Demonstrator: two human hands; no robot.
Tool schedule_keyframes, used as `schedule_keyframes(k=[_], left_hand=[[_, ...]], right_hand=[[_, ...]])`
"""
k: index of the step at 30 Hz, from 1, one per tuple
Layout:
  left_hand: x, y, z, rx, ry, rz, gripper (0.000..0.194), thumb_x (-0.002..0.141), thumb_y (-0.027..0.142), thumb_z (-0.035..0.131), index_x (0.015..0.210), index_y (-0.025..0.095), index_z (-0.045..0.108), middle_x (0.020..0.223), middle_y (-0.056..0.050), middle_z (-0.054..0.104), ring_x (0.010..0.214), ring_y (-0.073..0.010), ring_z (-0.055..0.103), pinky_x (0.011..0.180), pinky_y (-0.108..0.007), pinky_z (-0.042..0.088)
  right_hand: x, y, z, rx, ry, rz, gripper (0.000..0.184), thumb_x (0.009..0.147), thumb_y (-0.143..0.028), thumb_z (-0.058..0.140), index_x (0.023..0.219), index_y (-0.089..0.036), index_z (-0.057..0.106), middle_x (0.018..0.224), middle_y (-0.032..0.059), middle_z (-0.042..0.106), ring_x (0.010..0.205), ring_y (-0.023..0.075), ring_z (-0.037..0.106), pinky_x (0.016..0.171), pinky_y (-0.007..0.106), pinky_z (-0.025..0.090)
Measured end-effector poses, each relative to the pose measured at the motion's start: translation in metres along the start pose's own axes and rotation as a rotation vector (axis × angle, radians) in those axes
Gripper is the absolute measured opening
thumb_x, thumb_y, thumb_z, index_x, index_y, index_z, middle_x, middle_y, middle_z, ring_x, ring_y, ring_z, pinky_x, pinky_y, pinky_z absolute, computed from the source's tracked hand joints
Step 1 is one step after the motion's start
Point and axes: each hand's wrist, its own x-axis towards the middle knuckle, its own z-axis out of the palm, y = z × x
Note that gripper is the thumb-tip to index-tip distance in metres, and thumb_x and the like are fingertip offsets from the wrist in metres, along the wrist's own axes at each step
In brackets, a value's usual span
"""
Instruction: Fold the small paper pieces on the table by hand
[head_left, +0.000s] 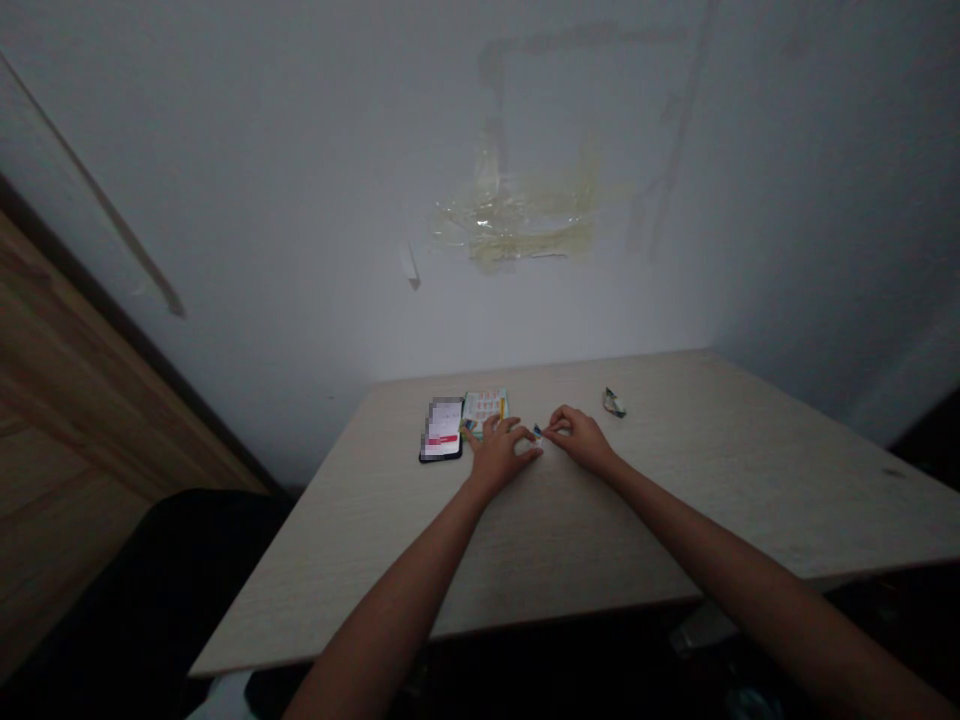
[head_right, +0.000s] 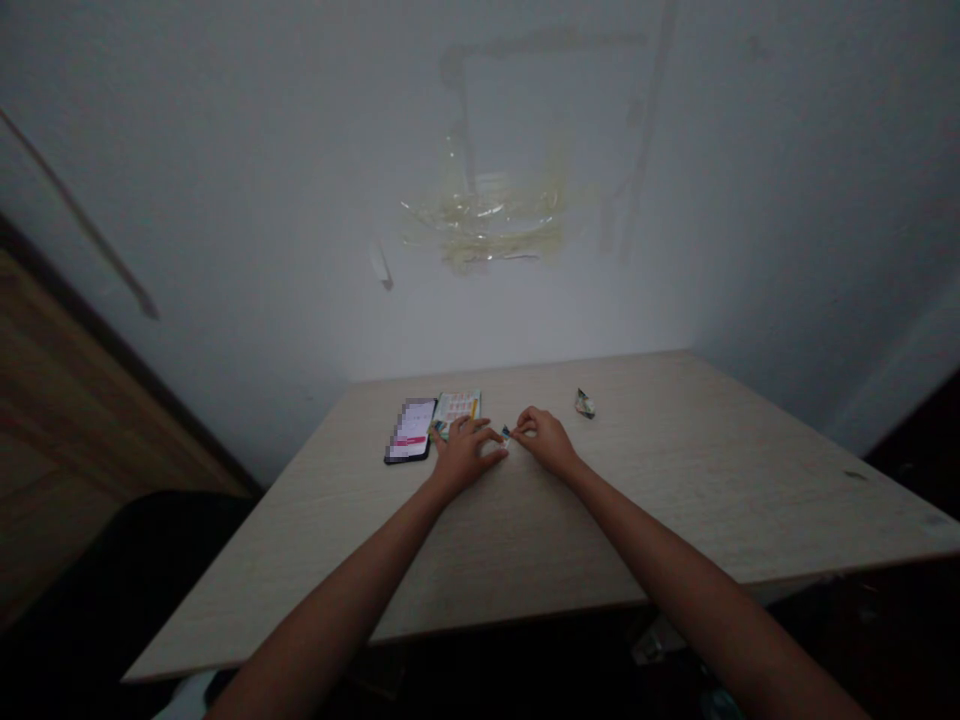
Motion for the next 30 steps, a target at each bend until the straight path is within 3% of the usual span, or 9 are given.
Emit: schedule_keyframes(k=[13,30], left_hand=[[0.003,-0.009,-0.004,0.007,-0.098,0.008,0.034,0.081,0.066,0.06,0.112,0.054,0.067,0.154,0.006,0.04,0.145,-0.0385,0.021,0.106,-0.078,-0.001],[0.004,-0.011,-0.007,0.019,-0.124,0.016,0.033,0.081,0.064,0.061,0.112,0.055,0.067,0.158,0.007,0.034,0.147,-0.0393,0.019,0.106,-0.078,-0.002]], right_hand=[[-0.001,0.005,-0.002,-0.047,-0.022,-0.051,0.014,0.076,-0.026,0.068,0.087,-0.023,0.06,0.082,0.0016,0.074,0.089,0.022,0.064,0.082,0.033,0.043],[0.004,0.008,0.005,-0.056,0.022,-0.006,0.015,0.079,-0.032,0.071,0.085,-0.024,0.06,0.083,0.0014,0.075,0.087,0.0214,0.067,0.082,0.033,0.043]])
